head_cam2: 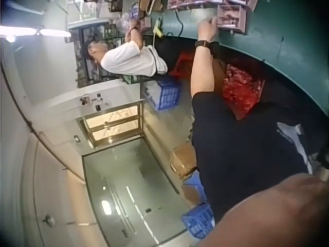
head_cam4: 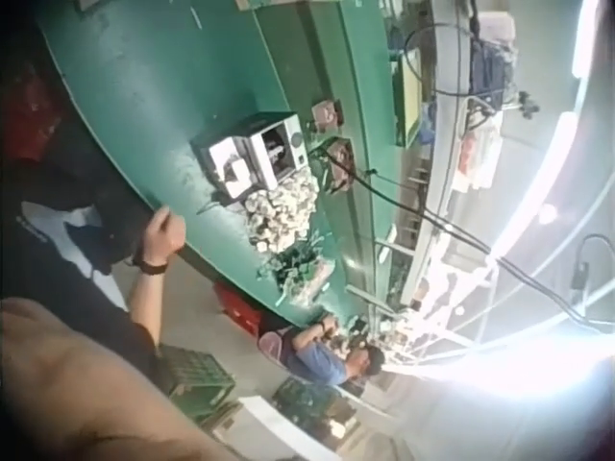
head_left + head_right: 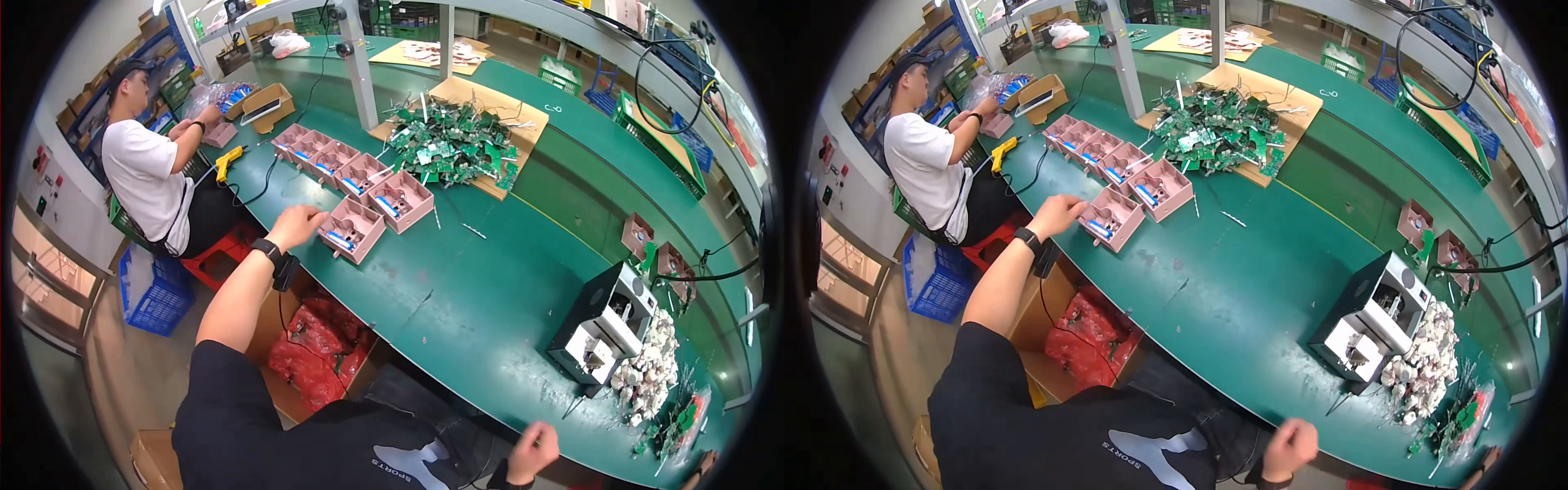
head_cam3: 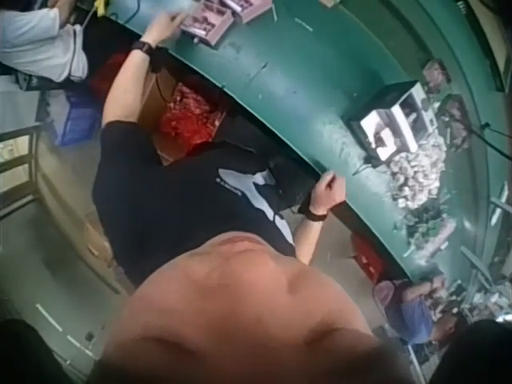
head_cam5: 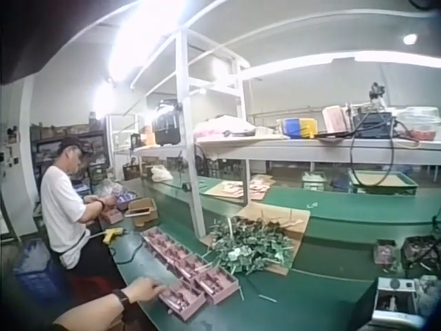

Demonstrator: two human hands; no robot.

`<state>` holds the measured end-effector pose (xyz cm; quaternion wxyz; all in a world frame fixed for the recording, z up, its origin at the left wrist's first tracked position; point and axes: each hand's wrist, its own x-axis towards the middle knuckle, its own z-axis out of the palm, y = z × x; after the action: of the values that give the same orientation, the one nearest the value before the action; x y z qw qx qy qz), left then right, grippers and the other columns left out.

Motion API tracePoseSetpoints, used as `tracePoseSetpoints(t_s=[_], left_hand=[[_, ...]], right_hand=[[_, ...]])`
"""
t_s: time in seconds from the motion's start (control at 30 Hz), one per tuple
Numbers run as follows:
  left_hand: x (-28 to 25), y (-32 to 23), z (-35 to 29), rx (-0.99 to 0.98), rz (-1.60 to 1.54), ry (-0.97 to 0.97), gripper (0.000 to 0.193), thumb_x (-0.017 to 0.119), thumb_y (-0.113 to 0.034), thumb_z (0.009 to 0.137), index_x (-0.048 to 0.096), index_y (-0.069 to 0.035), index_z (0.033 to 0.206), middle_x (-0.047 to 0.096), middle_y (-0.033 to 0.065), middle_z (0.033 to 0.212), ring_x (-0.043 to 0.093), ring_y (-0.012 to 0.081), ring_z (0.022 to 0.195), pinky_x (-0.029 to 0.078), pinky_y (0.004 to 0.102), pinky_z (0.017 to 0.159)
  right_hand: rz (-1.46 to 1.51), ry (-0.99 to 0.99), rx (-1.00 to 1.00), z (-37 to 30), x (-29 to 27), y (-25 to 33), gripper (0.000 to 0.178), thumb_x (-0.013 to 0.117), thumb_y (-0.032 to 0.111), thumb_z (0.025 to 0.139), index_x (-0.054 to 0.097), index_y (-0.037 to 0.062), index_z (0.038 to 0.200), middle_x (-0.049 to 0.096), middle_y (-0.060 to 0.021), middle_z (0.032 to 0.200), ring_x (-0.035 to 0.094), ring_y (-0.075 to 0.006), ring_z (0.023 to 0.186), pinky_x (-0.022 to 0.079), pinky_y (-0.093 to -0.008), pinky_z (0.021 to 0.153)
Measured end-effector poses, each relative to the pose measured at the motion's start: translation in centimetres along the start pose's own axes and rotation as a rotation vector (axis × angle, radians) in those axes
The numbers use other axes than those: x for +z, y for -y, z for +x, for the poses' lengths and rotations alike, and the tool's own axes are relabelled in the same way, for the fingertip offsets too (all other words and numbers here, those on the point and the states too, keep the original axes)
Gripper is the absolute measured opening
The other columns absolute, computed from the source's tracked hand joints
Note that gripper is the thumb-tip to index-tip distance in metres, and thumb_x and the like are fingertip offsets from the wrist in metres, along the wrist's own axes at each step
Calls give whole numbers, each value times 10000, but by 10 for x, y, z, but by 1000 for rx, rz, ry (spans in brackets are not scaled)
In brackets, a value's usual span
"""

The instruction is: The recorder is assembling electronic components, specifically mounting PCBs and wiring into plastic housing units on an assembly line.

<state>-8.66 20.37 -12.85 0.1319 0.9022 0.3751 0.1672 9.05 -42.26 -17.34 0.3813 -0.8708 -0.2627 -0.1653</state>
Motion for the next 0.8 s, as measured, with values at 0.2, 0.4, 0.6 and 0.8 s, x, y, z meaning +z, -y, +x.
tracePoseSetpoints(t_s=[0.2, 0.4, 0.6, 0.8], left_hand=[[-3, -39, -15, -61, -175, 190, 326, 657, -322, 1014, 764, -14, 1009, 730, 227, 882, 734, 371, 830, 555, 433, 758], [16, -82, -41, 116, -304, 191, 288, 659, -294, 1014, 773, -29, 1005, 733, 206, 870, 722, 375, 809, 554, 434, 746], [34, -141, -25, 257, -289, -18, 236, 714, -262, 969, 788, -38, 958, 758, 171, 892, 729, 373, 833, 573, 451, 771], [46, -112, 56, 223, 76, -572, 260, 740, -357, 926, 804, -106, 903, 766, 137, 865, 735, 356, 861, 572, 495, 794]], right_hand=[[309, 453, 112, 35, 52, 80, 98, 760, 87, 922, 706, 6, 931, 678, -125, 746, 655, -206, 637, 519, -338, 611], [411, 665, 93, 58, 105, 132, 311, 753, 159, 973, 627, 9, 1214, 745, -109, 831, 663, -145, 641, 541, -299, 625], [569, 708, 313, 106, 165, 159, 556, 674, 269, 1041, 448, -32, 1449, 769, -143, 876, 692, -161, 618, 557, -304, 589], [523, 679, 328, 140, 194, 179, 720, 661, 291, 1025, 331, -89, 1540, 758, -154, 794, 704, -186, 559, 561, -334, 525]])
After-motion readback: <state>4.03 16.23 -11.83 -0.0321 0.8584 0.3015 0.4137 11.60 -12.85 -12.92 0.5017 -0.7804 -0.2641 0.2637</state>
